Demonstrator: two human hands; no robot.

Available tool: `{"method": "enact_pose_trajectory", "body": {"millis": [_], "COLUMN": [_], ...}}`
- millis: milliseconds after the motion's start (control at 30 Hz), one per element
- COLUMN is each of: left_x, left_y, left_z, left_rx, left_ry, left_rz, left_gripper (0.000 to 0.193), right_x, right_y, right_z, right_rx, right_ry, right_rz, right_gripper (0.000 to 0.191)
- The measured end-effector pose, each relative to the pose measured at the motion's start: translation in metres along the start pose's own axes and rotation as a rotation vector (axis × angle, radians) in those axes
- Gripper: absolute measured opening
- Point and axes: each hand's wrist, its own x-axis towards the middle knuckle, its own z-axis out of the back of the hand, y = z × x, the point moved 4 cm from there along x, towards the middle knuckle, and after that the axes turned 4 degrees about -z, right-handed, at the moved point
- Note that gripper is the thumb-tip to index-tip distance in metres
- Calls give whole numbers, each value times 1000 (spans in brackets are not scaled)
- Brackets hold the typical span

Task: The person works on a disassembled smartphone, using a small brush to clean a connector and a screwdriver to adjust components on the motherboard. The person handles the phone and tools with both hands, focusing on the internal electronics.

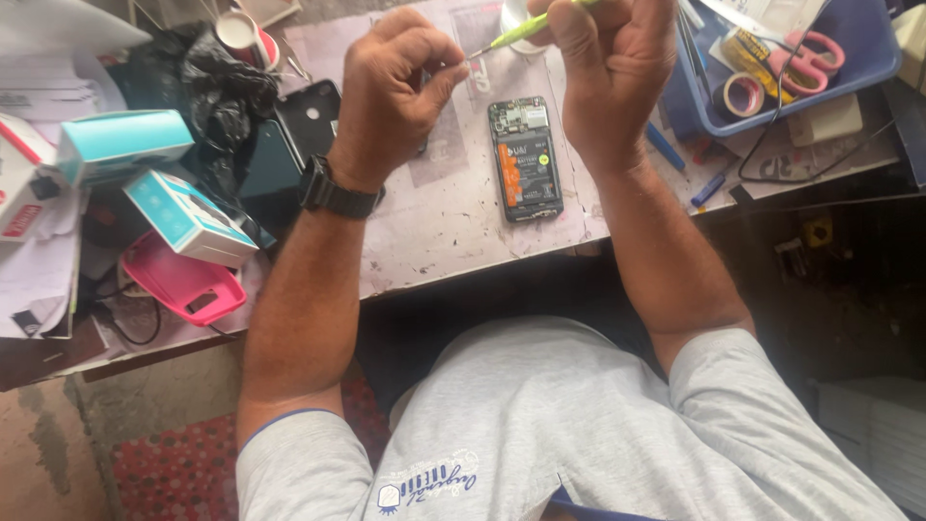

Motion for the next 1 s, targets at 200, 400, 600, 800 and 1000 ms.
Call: {"method": "enact_pose_trajectory", "body": {"millis": [200, 400, 600, 800, 1000], "left_x": [-4, -4, -5, -5, -7], "left_y": [4, 7, 8, 10, 14], "left_z": [0, -1, -1, -2, -3], "left_rx": [-145, -211, -268, -233, -230], "left_ry": [6, 7, 7, 11, 30], "left_rz": [-5, 5, 34, -1, -58], "left_gripper": [11, 12, 14, 15, 14], "right_x": [1, -2, -6, -6, -5], "right_y": [11, 15, 20, 24, 24], "right_z": [1, 2, -4, -7, -7], "right_rx": [-30, 9, -49, -66, -71], "right_ry": [6, 16, 38, 47, 45], "right_rz": [88, 66, 133, 165, 161], "right_gripper": [18, 21, 28, 30, 30]}}
